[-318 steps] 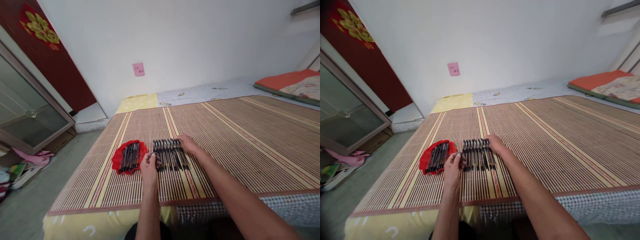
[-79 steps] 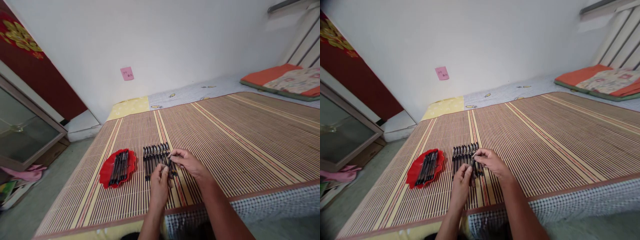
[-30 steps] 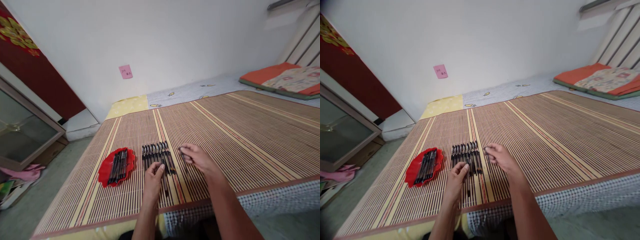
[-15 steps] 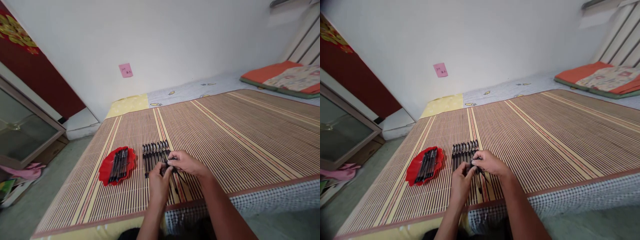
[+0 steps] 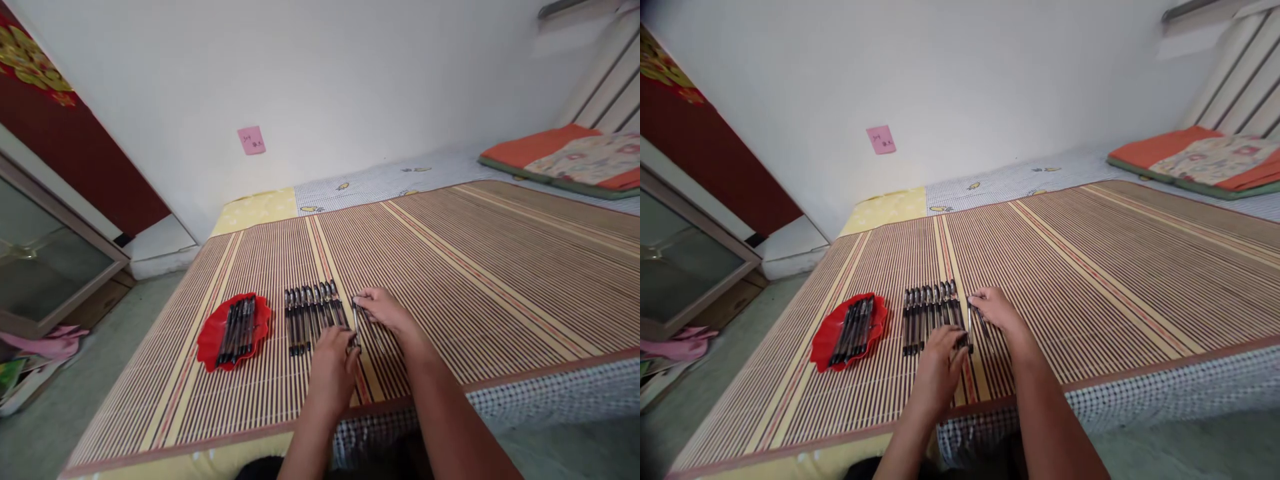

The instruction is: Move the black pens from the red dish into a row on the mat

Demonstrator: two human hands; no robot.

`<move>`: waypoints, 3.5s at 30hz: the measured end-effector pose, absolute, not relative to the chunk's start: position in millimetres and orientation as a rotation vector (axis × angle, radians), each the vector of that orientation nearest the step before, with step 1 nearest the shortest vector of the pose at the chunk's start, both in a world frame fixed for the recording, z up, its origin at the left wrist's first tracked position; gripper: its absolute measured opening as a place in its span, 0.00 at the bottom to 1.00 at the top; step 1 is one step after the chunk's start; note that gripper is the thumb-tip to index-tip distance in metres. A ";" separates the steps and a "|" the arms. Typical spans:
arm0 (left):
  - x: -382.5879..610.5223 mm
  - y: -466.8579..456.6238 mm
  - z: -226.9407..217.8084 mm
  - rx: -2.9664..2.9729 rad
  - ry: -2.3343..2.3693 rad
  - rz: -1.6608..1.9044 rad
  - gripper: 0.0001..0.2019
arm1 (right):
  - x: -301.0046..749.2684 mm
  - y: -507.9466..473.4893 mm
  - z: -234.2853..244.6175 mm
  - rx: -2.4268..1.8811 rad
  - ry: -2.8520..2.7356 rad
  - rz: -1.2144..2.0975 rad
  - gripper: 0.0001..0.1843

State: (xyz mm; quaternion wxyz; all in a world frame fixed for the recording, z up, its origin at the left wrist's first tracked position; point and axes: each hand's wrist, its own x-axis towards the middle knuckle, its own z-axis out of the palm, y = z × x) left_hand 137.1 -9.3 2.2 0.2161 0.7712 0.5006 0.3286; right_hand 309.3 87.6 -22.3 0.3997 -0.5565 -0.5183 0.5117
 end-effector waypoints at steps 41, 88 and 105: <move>150.9 -10.5 -19.6 2.519 1.439 0.476 0.15 | 290.0 82.5 -19.4 -1.533 -1.248 1.215 0.14; 137.6 -6.8 7.8 1.044 1.219 1.381 0.13 | 260.7 54.9 24.6 -1.050 -1.341 1.399 0.12; 88.2 7.1 17.0 1.035 1.296 1.519 0.14 | 299.5 163.6 9.6 -1.743 -1.558 0.894 0.06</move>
